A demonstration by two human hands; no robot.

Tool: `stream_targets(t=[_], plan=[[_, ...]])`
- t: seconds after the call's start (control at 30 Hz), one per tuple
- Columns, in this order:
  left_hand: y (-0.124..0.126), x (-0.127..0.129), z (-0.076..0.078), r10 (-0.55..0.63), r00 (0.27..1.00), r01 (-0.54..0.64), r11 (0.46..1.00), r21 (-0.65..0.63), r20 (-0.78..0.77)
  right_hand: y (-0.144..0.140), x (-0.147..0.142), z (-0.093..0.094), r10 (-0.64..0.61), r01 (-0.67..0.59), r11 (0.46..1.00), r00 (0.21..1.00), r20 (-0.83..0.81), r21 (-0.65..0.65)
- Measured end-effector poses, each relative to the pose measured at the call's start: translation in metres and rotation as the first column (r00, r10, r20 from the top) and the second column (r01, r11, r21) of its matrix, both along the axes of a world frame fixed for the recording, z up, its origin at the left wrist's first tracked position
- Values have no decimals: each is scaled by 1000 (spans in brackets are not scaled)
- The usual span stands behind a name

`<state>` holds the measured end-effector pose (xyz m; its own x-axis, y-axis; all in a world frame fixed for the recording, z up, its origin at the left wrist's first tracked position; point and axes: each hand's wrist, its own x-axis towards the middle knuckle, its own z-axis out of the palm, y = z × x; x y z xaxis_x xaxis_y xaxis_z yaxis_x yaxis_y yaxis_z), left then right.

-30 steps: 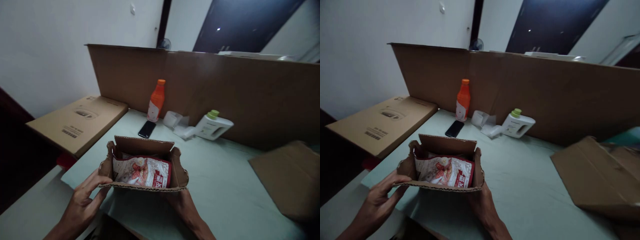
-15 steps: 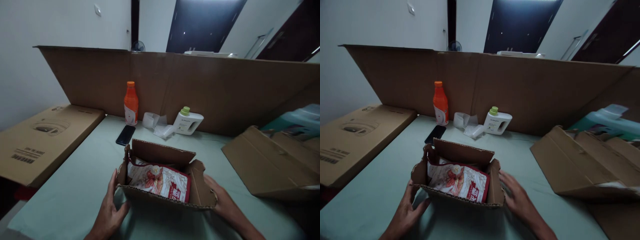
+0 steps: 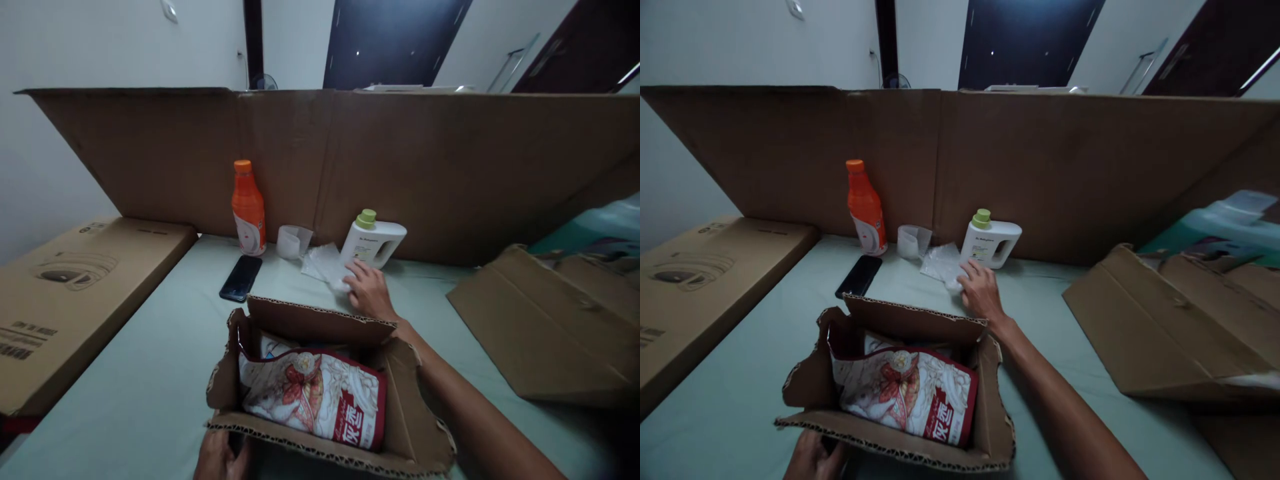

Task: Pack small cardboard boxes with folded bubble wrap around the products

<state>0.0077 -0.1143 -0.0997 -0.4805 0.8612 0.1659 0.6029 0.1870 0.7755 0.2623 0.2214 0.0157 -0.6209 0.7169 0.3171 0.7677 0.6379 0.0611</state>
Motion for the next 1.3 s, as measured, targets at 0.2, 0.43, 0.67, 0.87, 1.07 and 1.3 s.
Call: stream_targets(t=[0.2, 0.43, 0.67, 0.87, 1.07, 1.3], plan=[[11, 6, 37, -29, 997, 33, 998, -51, 77, -133, 131, -5, 105, -108, 993, 992, -65, -47], [25, -4, 82, -30, 987, 43, 996, -78, 160, -221, 92, -5, -72, -160, 857, 904, -420, -491], [74, 11, 92, -168, 938, 154, 985, 71, 302, -177, 36, -7, -324, -157, 772, 737, -593, -616], [130, 21, 94, -276, 900, 234, 959, 162, 337, -131, 45, 3, -344, -118, 791, 726, -596, -600], [87, 17, 75, -179, 938, 160, 983, 87, 296, -149, 114, -16, -184, 46, 910, 935, -302, -412], [-7, 39, 61, -319, 936, 311, 948, 73, 147, -217, 124, -28, -308, 263, 936, 935, -178, -234]])
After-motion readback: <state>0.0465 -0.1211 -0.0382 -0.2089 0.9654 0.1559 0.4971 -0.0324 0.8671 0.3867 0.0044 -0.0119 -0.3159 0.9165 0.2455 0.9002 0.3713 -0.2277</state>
